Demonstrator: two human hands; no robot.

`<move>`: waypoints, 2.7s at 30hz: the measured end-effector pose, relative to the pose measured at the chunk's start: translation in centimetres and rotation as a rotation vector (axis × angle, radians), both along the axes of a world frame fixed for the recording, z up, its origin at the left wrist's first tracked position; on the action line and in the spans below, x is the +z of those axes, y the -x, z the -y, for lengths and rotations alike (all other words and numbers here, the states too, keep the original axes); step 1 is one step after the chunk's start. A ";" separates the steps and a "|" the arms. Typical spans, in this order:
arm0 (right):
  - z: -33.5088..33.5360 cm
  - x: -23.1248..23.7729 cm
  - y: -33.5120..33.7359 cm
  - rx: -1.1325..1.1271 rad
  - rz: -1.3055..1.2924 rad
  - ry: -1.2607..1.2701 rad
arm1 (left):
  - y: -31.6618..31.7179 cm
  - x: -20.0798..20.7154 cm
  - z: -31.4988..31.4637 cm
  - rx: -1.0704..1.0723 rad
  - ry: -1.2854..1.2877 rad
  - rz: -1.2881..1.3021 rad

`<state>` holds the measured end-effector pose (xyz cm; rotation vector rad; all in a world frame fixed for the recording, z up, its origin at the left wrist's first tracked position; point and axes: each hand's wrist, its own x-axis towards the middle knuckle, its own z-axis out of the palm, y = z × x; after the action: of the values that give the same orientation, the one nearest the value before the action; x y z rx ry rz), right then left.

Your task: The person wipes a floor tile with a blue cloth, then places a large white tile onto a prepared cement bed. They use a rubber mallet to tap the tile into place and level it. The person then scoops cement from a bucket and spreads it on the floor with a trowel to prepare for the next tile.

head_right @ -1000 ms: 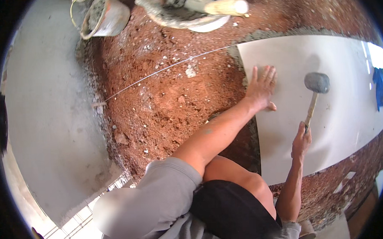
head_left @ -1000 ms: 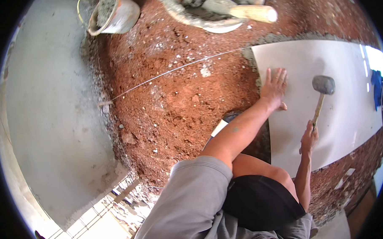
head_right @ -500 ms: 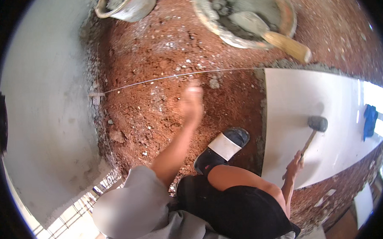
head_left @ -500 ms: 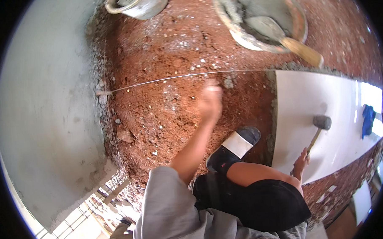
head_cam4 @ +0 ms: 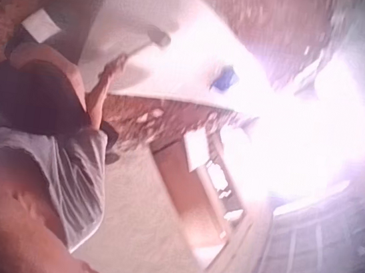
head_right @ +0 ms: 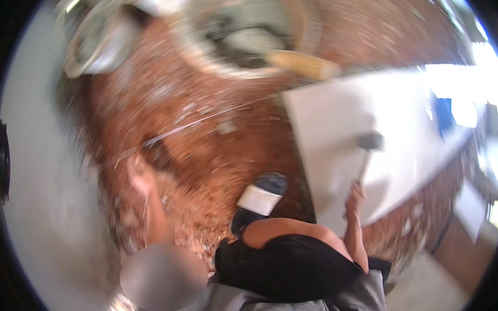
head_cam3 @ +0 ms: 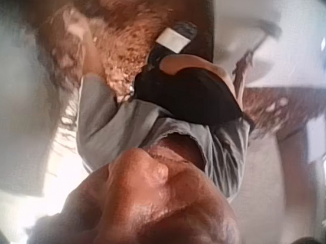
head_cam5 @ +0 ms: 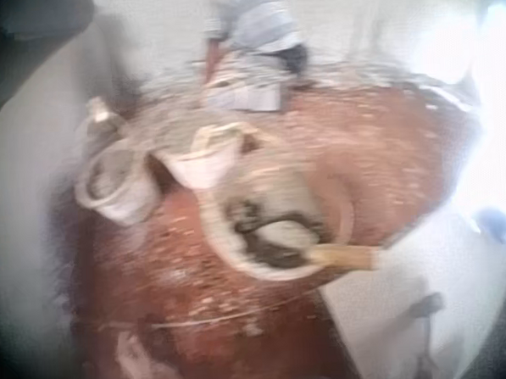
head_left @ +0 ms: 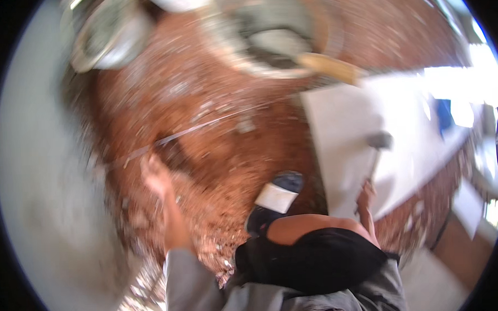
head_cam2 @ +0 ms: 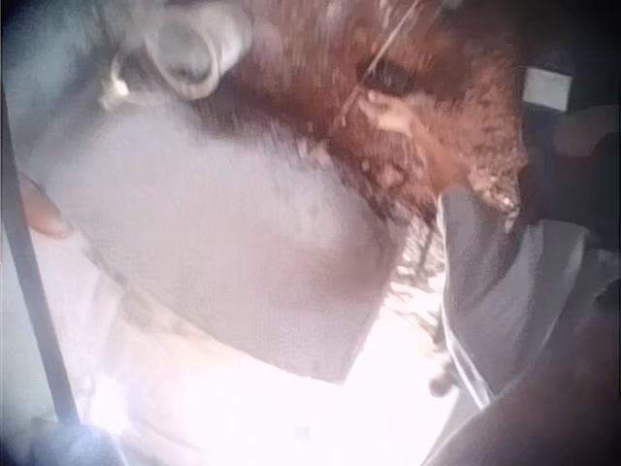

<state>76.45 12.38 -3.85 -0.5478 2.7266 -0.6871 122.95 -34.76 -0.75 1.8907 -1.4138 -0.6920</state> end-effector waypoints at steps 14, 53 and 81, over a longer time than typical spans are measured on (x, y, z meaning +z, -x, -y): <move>7.9 9.6 -1.9 -0.559 0.322 0.198 | 45.6 1.5 -17.4 -1.841 0.152 0.900; -8.2 7.8 -4.0 -0.989 0.211 0.179 | 55.4 1.2 -38.8 -2.502 0.561 0.837; -8.9 8.3 2.0 -1.015 -0.039 0.209 | 60.4 1.9 -41.5 -2.328 0.423 0.937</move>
<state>74.43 21.32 4.40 0.8805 2.8530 -1.1666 62.55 6.71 1.20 -0.8035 -3.4696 -0.1063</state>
